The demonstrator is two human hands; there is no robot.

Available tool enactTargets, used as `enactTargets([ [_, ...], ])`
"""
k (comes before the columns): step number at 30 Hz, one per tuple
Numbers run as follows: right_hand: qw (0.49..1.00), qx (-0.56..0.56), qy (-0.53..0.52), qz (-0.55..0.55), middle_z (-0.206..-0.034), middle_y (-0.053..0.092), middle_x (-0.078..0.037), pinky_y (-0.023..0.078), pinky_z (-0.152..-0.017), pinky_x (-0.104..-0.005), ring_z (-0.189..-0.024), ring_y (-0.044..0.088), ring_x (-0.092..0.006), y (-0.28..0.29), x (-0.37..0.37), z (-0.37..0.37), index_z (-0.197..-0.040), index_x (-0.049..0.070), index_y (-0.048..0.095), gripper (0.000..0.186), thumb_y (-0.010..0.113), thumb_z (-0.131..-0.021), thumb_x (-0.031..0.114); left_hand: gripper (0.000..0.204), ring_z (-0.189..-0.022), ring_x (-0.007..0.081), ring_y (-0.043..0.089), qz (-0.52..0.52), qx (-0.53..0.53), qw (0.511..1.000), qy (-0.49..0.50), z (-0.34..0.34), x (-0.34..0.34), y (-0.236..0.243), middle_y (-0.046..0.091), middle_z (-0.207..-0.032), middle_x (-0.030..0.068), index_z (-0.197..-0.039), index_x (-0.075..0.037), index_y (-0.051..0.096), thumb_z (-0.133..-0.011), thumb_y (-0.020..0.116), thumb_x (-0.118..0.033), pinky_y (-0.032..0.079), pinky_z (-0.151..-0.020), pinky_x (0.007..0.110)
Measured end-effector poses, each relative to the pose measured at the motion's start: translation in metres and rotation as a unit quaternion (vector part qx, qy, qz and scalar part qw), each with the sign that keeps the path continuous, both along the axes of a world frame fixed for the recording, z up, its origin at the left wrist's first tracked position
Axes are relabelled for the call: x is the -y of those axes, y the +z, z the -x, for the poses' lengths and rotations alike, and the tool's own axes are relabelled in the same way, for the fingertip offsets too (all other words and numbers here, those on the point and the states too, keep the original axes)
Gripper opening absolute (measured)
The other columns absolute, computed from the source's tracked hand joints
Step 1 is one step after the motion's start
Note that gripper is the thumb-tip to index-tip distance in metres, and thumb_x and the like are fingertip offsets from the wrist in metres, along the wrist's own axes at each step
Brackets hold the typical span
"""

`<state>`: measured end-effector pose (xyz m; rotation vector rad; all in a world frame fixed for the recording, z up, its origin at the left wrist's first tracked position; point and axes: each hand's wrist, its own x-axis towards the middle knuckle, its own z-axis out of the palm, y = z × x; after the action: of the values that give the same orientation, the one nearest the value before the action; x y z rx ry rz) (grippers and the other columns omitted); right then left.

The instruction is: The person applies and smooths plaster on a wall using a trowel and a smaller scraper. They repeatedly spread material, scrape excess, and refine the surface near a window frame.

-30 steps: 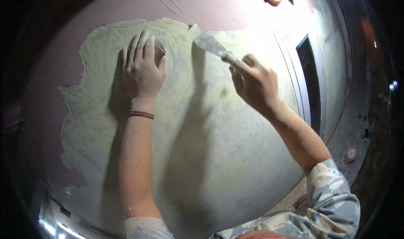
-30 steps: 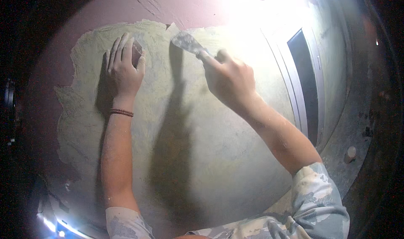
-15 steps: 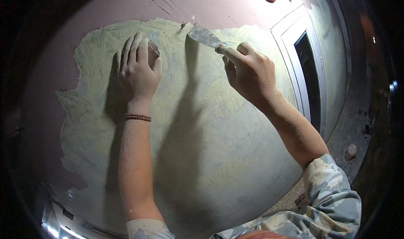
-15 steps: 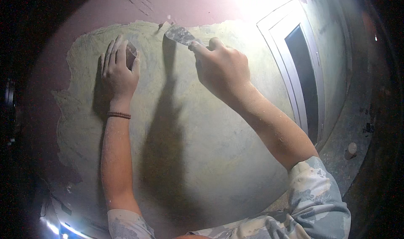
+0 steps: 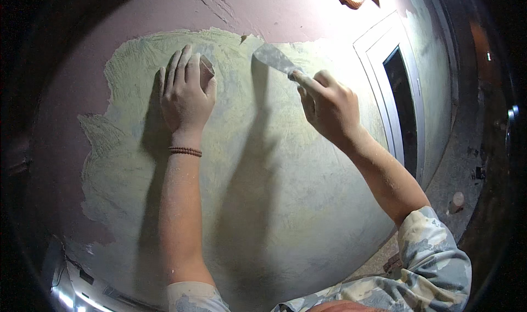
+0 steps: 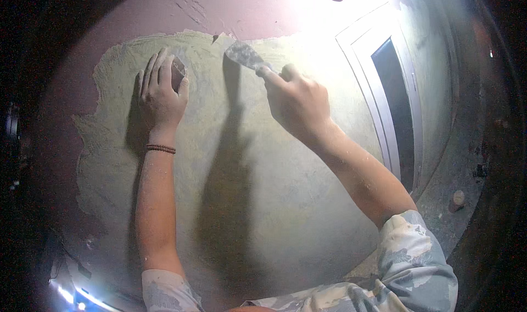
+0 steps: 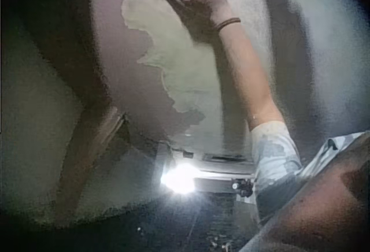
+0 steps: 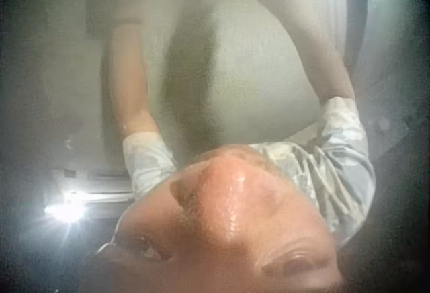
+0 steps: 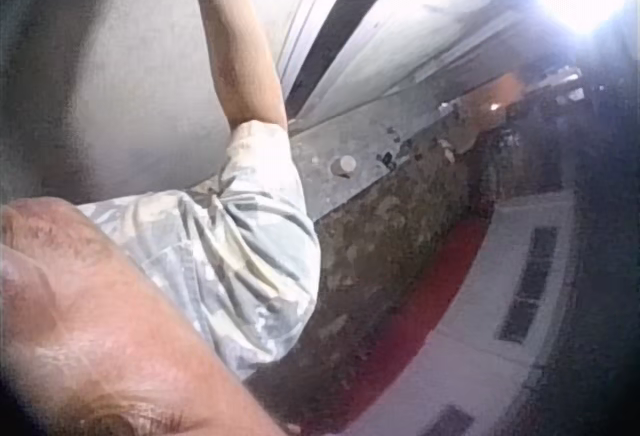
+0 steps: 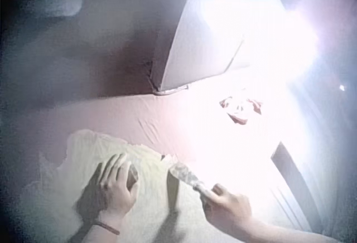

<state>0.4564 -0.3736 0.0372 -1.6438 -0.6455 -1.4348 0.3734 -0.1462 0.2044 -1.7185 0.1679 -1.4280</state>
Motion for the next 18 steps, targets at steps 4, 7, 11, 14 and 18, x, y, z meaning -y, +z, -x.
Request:
enactTargets([
  [4, 1.000, -0.023, 0.002, 0.009, -0.082, 0.067, -0.008, 0.053, -0.050, -0.0338, -0.059, 0.064, -0.0183, 0.007, -0.001, 0.000, -0.123, 0.016, 0.074, 0.027, 0.069, -0.097, 0.014, 0.054, -0.146, 0.0255, 0.048, 0.003, 0.000, 1.000, -0.006, 0.001, 0.000, 0.000, 0.055, -0.153, 0.0053, -0.137, -0.016, 0.059, -0.088, 0.077, -0.031, 0.037, -0.123, 0.052],
  [7, 0.997, 0.067, 0.015, -0.036, -0.084, 0.068, -0.015, 0.057, -0.053, -0.0395, -0.060, 0.068, -0.0277, 0.019, -0.001, -0.003, -0.120, 0.012, 0.073, 0.026, 0.060, -0.098, 0.013, 0.054, -0.146, 0.0255, 0.048, -0.004, 0.003, 1.000, -0.006, 0.002, 0.000, 0.000, 0.056, -0.152, 0.0058, -0.136, -0.015, 0.059, -0.088, 0.078, -0.032, 0.037, -0.123, 0.052],
  [11, 0.999, -0.017, 0.029, 0.010, -0.083, 0.068, -0.015, 0.056, -0.051, -0.0386, -0.062, 0.069, -0.0265, 0.019, 0.000, 0.000, -0.121, 0.012, 0.074, 0.027, 0.060, -0.097, 0.011, 0.054, -0.146, 0.0256, 0.048, -0.007, -0.003, 1.000, -0.006, 0.003, -0.002, 0.001, 0.056, -0.152, 0.0059, -0.136, -0.015, 0.059, -0.088, 0.078, -0.033, 0.038, -0.123, 0.052],
  [14, 0.999, -0.042, -0.014, 0.027, -0.080, 0.069, -0.007, 0.051, -0.046, -0.0309, -0.058, 0.063, -0.0151, 0.014, -0.001, 0.002, -0.119, 0.015, 0.077, 0.022, 0.072, -0.099, 0.018, 0.055, -0.146, 0.0258, 0.048, -0.007, 0.002, 1.000, -0.017, 0.002, -0.004, 0.002, 0.057, -0.152, 0.0058, -0.136, -0.015, 0.060, -0.087, 0.078, -0.033, 0.038, -0.123, 0.052],
  [18, 0.997, 0.039, -0.064, 0.008, -0.078, 0.069, -0.006, 0.051, -0.047, -0.0323, -0.059, 0.063, -0.0158, 0.016, -0.001, 0.003, -0.119, 0.016, 0.078, 0.023, 0.073, -0.097, 0.016, 0.057, -0.146, 0.0260, 0.047, -0.004, -0.003, 1.000, -0.002, 0.003, -0.003, 0.002, 0.056, -0.152, 0.0056, -0.137, -0.015, 0.059, -0.086, 0.080, -0.034, 0.037, -0.123, 0.052],
])
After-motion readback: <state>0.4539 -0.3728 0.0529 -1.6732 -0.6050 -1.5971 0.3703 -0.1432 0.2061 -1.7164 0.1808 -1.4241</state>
